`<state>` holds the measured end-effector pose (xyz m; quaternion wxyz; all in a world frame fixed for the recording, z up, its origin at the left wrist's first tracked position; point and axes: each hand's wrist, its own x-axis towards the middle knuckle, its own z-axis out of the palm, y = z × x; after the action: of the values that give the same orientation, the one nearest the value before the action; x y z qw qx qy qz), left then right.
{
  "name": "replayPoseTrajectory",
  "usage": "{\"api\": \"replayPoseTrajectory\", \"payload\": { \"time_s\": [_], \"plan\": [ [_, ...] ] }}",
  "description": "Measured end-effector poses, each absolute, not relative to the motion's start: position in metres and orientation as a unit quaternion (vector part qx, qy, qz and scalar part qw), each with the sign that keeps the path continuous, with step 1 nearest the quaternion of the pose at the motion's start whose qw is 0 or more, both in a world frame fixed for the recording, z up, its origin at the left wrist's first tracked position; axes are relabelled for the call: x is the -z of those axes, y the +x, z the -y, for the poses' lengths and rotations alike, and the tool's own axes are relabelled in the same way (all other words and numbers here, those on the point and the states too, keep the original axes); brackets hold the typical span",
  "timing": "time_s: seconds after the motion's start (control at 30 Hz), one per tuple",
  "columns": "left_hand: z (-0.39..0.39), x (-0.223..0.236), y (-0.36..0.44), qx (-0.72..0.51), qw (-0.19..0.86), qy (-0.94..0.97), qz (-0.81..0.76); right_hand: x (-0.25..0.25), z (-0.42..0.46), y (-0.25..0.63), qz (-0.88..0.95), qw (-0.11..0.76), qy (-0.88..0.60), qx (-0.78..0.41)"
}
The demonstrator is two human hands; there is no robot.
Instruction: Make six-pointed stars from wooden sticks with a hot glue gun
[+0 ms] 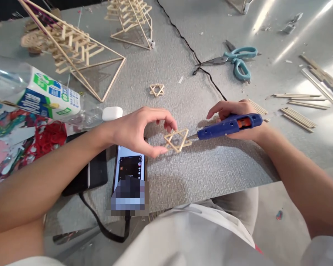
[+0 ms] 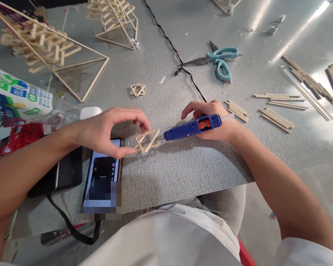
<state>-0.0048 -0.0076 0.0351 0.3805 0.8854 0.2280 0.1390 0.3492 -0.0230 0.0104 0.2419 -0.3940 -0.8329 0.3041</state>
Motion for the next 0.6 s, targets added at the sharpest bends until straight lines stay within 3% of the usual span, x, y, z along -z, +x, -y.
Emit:
{"api": "replayPoseTrajectory", "payload": {
  "time_s": [0.6],
  "plan": [
    [0.0071,-0.0368,-0.0030,-0.114,0.395,0.877,-0.248,-0.0141,0.0226,0.3509,0.843,0.217,-0.385,-0.305]
  ]
}}
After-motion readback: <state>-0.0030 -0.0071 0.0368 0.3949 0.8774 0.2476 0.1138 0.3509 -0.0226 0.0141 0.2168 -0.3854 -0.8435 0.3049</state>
